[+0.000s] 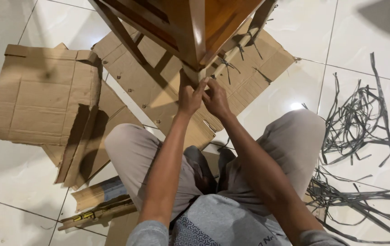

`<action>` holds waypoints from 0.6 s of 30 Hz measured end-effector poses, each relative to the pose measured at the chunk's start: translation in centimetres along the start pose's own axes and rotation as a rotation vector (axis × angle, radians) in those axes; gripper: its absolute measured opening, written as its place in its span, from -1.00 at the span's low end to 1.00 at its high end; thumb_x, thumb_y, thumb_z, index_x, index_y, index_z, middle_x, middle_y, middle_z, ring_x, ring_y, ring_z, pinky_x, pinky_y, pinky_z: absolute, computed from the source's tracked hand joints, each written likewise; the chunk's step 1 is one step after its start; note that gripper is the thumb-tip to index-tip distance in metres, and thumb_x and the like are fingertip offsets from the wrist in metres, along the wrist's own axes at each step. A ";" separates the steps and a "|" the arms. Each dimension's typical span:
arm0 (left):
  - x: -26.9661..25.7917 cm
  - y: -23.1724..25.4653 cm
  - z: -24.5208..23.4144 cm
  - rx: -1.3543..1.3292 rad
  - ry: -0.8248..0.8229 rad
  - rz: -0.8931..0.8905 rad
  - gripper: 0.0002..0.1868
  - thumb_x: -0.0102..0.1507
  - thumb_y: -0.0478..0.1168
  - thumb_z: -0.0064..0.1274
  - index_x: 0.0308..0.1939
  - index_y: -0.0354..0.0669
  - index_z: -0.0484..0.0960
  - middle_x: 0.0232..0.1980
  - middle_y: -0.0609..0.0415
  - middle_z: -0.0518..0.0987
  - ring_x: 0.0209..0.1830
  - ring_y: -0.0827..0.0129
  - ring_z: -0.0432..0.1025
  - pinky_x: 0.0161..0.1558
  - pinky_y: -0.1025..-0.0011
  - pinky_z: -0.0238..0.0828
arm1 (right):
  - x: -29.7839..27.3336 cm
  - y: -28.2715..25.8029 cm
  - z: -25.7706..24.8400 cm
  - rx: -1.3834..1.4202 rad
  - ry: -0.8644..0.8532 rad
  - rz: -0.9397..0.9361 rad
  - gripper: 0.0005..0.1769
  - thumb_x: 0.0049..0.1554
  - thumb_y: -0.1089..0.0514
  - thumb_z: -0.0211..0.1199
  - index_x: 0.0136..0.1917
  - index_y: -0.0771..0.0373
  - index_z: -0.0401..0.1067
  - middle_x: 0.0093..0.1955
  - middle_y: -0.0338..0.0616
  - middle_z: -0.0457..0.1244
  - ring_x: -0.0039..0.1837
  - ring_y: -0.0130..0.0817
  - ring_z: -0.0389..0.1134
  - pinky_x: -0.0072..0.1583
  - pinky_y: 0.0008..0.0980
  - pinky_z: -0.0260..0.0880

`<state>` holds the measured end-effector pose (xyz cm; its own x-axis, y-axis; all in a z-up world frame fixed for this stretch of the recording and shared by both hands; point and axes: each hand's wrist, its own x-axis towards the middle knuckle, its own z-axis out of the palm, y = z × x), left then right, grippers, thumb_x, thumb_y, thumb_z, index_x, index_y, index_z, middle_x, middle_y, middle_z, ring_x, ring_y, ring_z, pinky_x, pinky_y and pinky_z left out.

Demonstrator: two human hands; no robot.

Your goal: Wrapping the legs of a wooden chair with protective material and securing it with plastic ties.

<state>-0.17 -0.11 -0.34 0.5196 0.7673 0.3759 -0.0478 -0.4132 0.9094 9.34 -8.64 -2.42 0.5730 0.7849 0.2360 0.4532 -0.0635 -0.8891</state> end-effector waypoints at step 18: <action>-0.2 5.0 0.9 0.031 0.177 -0.111 -0.07 0.17 -0.10 0.46 0.41 -0.52 0.25 0.39 -0.57 0.32 0.49 -0.27 0.18 0.49 -0.16 0.01 | -1.5 -0.9 0.0 0.145 -0.054 0.159 -0.29 0.16 0.07 0.40 0.50 0.20 0.25 0.38 0.25 0.22 0.07 0.32 0.44 0.05 0.13 0.57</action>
<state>0.26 -2.77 4.01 0.3619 0.8822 0.3012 0.0289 -0.3336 0.9423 8.04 -9.76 -1.97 0.5900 0.8044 0.0700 0.2545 -0.1029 -0.9616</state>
